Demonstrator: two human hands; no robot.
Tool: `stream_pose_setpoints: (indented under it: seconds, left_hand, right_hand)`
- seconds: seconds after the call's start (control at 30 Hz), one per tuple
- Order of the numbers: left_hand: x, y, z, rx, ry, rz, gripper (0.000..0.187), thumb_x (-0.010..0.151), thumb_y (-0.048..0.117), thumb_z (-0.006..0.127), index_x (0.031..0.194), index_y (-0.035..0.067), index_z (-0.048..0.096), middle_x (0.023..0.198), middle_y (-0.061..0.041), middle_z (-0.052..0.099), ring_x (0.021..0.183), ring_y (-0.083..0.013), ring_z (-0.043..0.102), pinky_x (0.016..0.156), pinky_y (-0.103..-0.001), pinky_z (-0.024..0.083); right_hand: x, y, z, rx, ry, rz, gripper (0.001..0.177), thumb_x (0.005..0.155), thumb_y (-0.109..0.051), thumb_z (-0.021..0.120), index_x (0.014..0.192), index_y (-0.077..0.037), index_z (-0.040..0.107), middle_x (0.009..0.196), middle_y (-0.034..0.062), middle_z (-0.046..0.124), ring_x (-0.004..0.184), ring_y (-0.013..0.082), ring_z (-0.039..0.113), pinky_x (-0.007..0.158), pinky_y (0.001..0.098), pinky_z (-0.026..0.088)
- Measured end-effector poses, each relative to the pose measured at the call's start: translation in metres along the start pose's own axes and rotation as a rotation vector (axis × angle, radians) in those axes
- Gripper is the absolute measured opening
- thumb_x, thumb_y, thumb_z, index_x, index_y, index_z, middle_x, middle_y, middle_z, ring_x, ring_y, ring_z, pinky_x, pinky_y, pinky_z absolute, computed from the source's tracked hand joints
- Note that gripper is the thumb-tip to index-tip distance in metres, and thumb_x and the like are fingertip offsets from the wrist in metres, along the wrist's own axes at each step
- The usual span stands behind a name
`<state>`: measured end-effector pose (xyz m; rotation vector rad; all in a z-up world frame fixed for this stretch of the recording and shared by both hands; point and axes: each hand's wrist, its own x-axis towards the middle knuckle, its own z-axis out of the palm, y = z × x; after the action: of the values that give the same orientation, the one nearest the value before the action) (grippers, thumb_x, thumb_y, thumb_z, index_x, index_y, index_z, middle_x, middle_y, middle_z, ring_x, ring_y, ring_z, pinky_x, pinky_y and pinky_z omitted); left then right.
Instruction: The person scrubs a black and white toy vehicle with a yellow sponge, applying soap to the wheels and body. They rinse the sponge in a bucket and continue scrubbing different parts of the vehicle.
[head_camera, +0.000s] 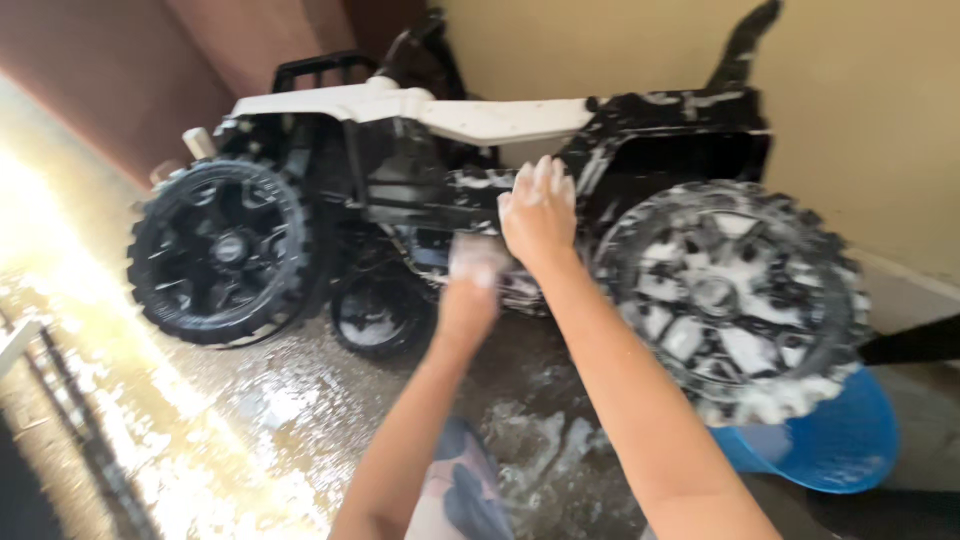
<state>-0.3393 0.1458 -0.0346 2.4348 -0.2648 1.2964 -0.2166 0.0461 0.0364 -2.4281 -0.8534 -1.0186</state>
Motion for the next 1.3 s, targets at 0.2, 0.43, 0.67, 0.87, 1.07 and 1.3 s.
stream_pose_setpoints:
  seconds: [0.2,0.43,0.67,0.87,1.07,1.3]
  left_hand:
    - [0.017,-0.044,-0.021,0.185,-0.212,-0.461,0.019,0.094,0.004,0.054,0.105,-0.001,0.068,0.094,-0.024,0.069,0.094,-0.0434,0.067,0.086,-0.053,0.054]
    - [-0.018,-0.02,-0.011,0.336,0.207,-0.343,0.054,0.09,-0.001,0.057,0.142,-0.013,0.046,0.149,-0.035,0.043,0.137,-0.0524,0.044,0.115,-0.054,0.041]
    - [0.051,-0.137,0.007,-0.037,0.199,-0.643,0.025,0.084,0.016,0.068,0.106,0.004,0.069,0.102,-0.026,0.071,0.098,-0.0465,0.067,0.08,-0.051,0.055]
    - [-0.021,-0.061,-0.032,-0.228,0.27,-0.745,0.033,0.104,0.009,0.047,0.135,0.001,0.053,0.124,-0.031,0.062,0.11,-0.0481,0.063,0.088,-0.052,0.052]
    - [0.006,-0.096,-0.023,-0.039,0.358,-0.353,0.019,0.099,0.008,0.059,0.116,0.001,0.065,0.114,-0.026,0.069,0.109,-0.0469,0.065,0.094,-0.051,0.053]
    - [-0.014,-0.088,0.002,0.028,0.461,-0.76,0.029,0.103,0.009,0.056,0.125,0.007,0.074,0.116,-0.021,0.075,0.097,-0.0357,0.072,0.081,-0.044,0.058]
  right_hand:
    - [-0.024,-0.06,0.03,0.081,0.149,-0.041,0.034,0.1,-0.024,0.066,0.114,0.007,0.066,0.145,0.0348,0.052,0.137,0.0498,0.049,0.118,0.0562,0.038]
    - [-0.023,-0.065,0.017,-0.064,0.24,-0.11,0.041,0.096,-0.017,0.068,0.127,0.011,0.069,0.142,0.0291,0.057,0.133,0.0444,0.055,0.115,0.0525,0.045]
    - [-0.017,-0.088,0.002,-0.143,0.232,-0.167,0.04,0.089,-0.015,0.072,0.12,0.01,0.07,0.133,0.0297,0.062,0.123,0.0444,0.059,0.109,0.052,0.048]
    - [-0.014,-0.086,-0.005,-0.032,0.229,-0.165,0.036,0.086,-0.01,0.072,0.116,0.008,0.071,0.13,0.0265,0.066,0.121,0.0385,0.063,0.11,0.0452,0.05]
    - [-0.011,-0.089,-0.004,0.025,0.314,-0.177,0.027,0.087,-0.006,0.072,0.112,0.003,0.073,0.127,0.0225,0.07,0.119,0.0363,0.067,0.109,0.0449,0.053]
    - [-0.015,-0.081,-0.002,0.043,0.328,-0.194,0.027,0.088,-0.004,0.069,0.114,0.002,0.074,0.127,0.0216,0.07,0.118,0.0367,0.068,0.109,0.0459,0.053]
